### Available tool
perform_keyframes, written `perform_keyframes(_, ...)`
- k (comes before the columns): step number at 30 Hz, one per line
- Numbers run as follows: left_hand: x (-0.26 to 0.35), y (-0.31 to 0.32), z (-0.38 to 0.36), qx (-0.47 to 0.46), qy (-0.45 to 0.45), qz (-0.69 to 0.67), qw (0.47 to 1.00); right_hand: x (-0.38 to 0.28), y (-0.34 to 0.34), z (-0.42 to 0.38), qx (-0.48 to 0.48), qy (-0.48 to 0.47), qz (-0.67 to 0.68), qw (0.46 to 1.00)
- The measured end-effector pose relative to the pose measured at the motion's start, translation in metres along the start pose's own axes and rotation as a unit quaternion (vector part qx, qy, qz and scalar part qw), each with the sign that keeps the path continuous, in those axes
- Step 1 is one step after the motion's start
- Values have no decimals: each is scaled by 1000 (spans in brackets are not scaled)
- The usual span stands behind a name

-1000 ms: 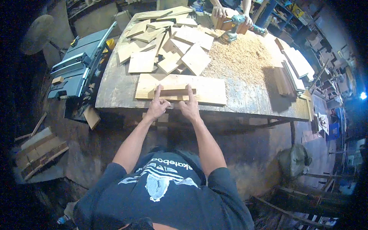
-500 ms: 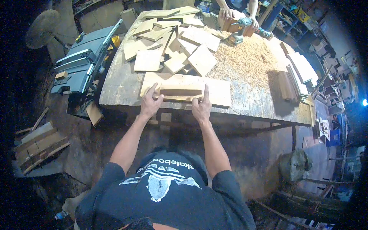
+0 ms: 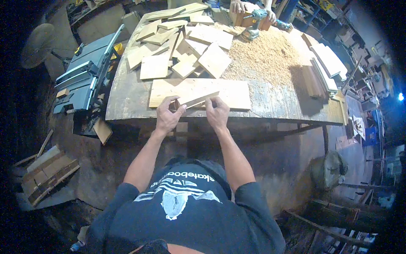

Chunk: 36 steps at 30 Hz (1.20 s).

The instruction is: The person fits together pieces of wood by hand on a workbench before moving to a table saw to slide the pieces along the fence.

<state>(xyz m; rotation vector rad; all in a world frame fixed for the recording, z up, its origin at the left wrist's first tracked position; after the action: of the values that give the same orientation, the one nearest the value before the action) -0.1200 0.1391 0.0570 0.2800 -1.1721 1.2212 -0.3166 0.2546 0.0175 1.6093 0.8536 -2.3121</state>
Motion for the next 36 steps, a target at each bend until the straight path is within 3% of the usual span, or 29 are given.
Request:
perform_keyframes(4,19,7,-3,2,-34,-15,999,-25,6,-7,-74,46,66,994)
perform_keyframes(6,29,5,0,15,56,20,998,-41,6,-10,-79,52,74,993)
perform_keyframes(10,30,5,-1,19,69,35,997,-55,11,-18,-110,34,80,990)
perform_keyframes(13,34,2,-1,25,90,40,995,-52,10,-12,-135,72,16,988)
perform_keyframes(15,41,1,-2,13,154,49,987,-49,10,-6,-178,107,-2,978)
perform_keyframes(18,37,5,-2,-10,118,9,993,-51,12,5,-207,130,-7,970)
perform_keyframes(26,36,1,0,-30,155,23,987,-57,10,7,-226,135,14,965)
perform_keyframes(31,42,-1,-3,-36,175,44,983,-63,7,-3,-269,82,-60,958)
perform_keyframes(36,32,5,-5,-45,138,28,989,-61,5,4,-236,98,-29,966)
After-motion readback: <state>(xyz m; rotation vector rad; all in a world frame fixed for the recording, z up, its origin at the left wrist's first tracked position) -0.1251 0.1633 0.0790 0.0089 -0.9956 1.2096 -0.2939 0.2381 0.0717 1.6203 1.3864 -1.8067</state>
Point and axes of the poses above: each hand's wrist, its own z-axis towards the middle knuckle, its own y-axis out of the palm, x = y × z, the point moved 7 cm from there along z, towards the middle knuckle, and after that the axes turned 7 degrees about y, right-handed, at the moved point
